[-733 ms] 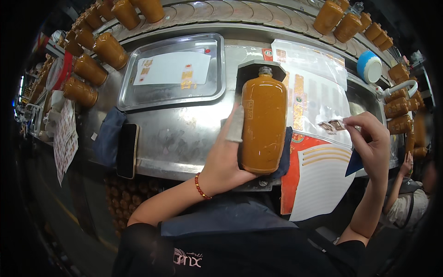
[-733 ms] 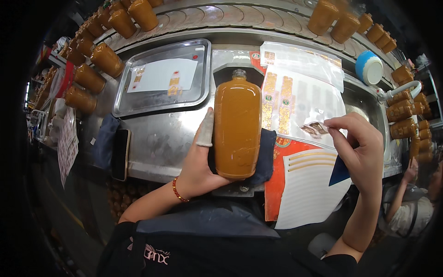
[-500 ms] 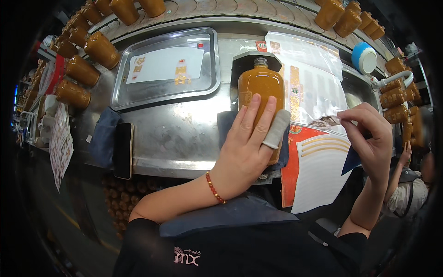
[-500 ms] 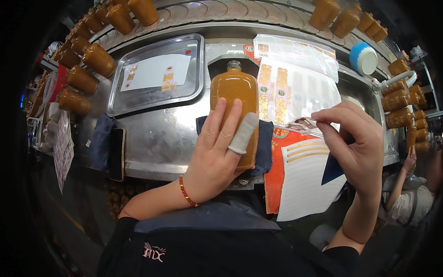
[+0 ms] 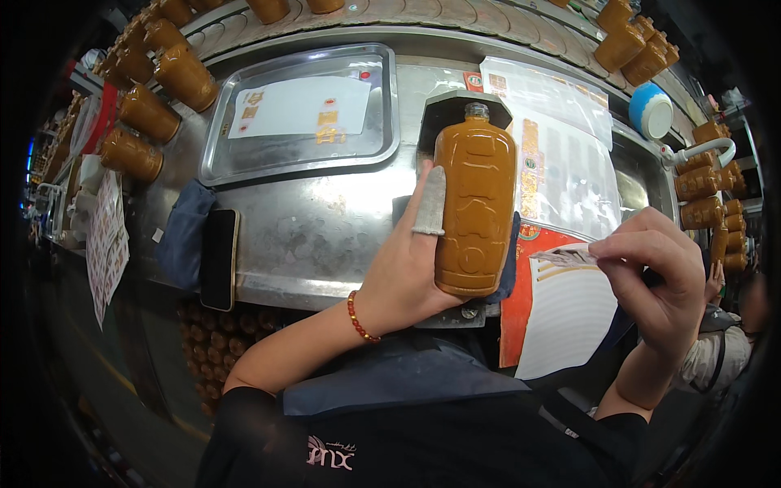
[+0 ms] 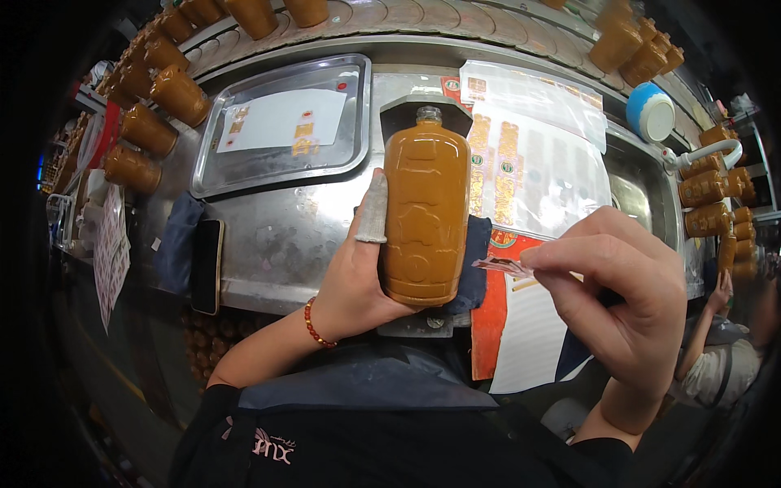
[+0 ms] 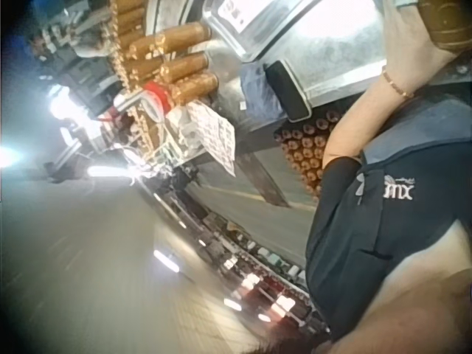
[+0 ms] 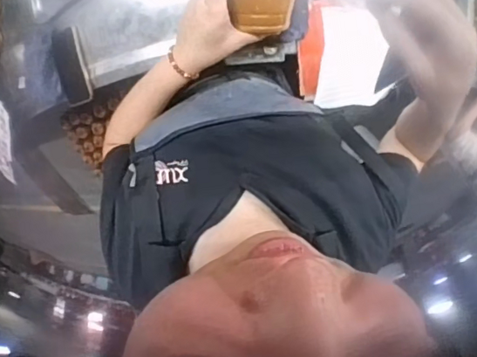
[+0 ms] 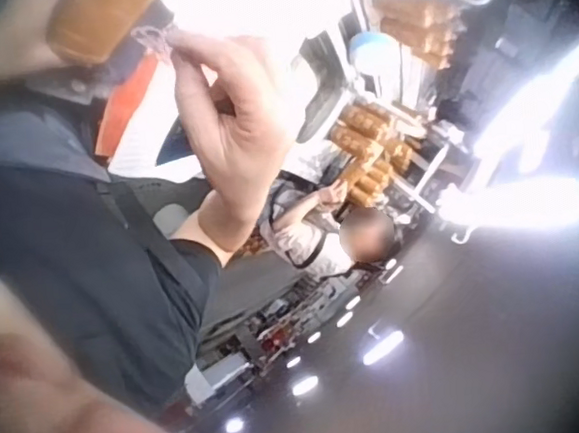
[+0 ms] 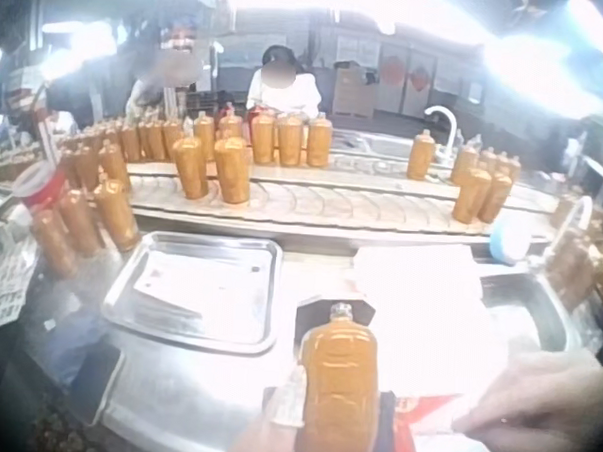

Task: The person applies a sticker to a brown bottle, smooths it with a blue card, and wipes the surface with a cloth. The person repeats this process on multiple bottles at a workstation.

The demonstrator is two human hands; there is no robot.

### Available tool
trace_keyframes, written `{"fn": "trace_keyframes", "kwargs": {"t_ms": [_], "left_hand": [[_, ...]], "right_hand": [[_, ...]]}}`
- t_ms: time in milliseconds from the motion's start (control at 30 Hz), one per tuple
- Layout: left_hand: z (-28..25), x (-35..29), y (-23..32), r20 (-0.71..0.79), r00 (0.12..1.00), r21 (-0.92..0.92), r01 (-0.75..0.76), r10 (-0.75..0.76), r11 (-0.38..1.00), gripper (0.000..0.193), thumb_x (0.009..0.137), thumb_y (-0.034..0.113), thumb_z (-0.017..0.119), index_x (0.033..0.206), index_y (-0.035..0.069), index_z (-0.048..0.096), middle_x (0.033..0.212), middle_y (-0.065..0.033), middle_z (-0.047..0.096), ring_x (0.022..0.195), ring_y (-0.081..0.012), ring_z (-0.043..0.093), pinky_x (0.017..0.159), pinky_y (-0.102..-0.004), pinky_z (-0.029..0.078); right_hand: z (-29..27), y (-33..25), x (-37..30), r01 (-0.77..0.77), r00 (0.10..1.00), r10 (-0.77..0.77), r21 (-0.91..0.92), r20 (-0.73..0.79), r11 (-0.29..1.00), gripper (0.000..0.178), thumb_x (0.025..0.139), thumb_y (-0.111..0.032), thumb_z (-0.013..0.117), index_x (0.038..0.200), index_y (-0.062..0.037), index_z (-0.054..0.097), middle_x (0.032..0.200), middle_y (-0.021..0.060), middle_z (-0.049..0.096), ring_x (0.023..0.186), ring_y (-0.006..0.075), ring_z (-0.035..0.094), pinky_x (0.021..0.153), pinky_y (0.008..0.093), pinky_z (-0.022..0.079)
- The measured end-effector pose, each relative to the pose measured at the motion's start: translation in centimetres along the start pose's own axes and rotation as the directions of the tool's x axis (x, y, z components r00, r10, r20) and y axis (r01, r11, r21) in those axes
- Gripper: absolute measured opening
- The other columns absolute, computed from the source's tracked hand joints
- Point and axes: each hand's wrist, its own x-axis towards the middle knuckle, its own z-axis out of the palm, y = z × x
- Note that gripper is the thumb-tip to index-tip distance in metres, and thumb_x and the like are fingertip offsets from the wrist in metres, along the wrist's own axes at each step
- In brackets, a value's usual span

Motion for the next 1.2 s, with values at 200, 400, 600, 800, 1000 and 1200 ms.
{"fn": "trace_keyframes", "kwargs": {"t_ms": [200,400,600,800,1000,1200], "left_hand": [[0.3,0.0,-0.2,-0.052,0.999,0.008,0.002,-0.002,1.0,0.103,0.075,0.041,0.091,0.153,-0.005,0.04,0.163,-0.0388,0.019,0.154,-0.0505,0.021,0.125,-0.0484,0.029],[-0.7,0.7,0.4,-0.065,0.993,0.027,-0.1,0.102,0.995,0.122,0.074,0.051,0.091,0.155,-0.011,0.025,0.159,-0.0407,0.024,0.147,-0.053,0.034,0.122,-0.0514,0.032],[0.3,1.9,0.0,-0.049,0.984,-0.231,0.155,-0.171,0.96,0.1,0.093,0.031,0.078,0.159,-0.01,0.015,0.152,-0.026,0.044,0.144,-0.0329,0.046,0.119,-0.0431,0.035],[1.0,2.4,-0.7,-0.051,0.976,-0.374,0.178,-0.212,0.91,0.091,0.096,0.017,0.074,0.16,-0.008,0.014,0.152,-0.0212,0.046,0.141,-0.0268,0.049,0.117,-0.0402,0.039],[0.8,2.3,-0.6,-0.007,0.966,-0.425,0.231,-0.259,0.875,0.089,0.097,0.014,0.073,0.16,-0.008,0.014,0.154,-0.0195,0.043,0.143,-0.025,0.045,0.119,-0.0401,0.037],[0.7,2.3,-0.5,-0.005,0.966,-0.418,0.232,-0.257,0.878,0.087,0.097,0.014,0.073,0.159,-0.007,0.016,0.154,-0.0189,0.043,0.143,-0.0244,0.045,0.119,-0.0399,0.036]], "right_hand": [[0.0,-0.5,2.2,0.024,0.99,-0.041,0.126,0.136,0.992,0.018,0.078,0.009,0.071,0.093,0.0012,0.076,0.08,0.0068,0.066,0.066,0.0129,0.059,0.059,0.0242,0.041],[3.0,4.5,6.9,-0.265,0.934,0.145,0.359,0.327,0.895,0.012,0.093,-0.005,0.072,0.102,0.0007,0.077,0.091,0.0017,0.074,0.071,0.0013,0.061,0.061,0.0167,0.046],[4.9,7.4,8.4,-0.326,0.919,0.191,0.395,0.344,0.859,0.016,0.096,-0.009,0.072,0.105,0.0023,0.076,0.096,0.0047,0.077,0.079,0.0035,0.068,0.071,0.0185,0.054],[5.6,7.3,8.4,-0.292,0.938,0.175,0.405,0.3,0.866,0.016,0.095,-0.011,0.074,0.104,0.0013,0.077,0.091,0.0023,0.076,0.074,0.0014,0.064,0.066,0.0179,0.051],[5.7,6.8,8.6,-0.309,0.933,0.207,0.361,0.295,0.88,0.011,0.096,-0.005,0.072,0.102,0.0033,0.075,0.097,0.0064,0.074,0.09,0.0099,0.071,0.082,0.0241,0.056],[6.0,7.0,8.6,-0.263,0.948,0.167,0.371,0.27,0.891,0.011,0.096,-0.005,0.072,0.103,0.0034,0.075,0.097,0.0059,0.073,0.09,0.0097,0.071,0.081,0.0238,0.056]]}}
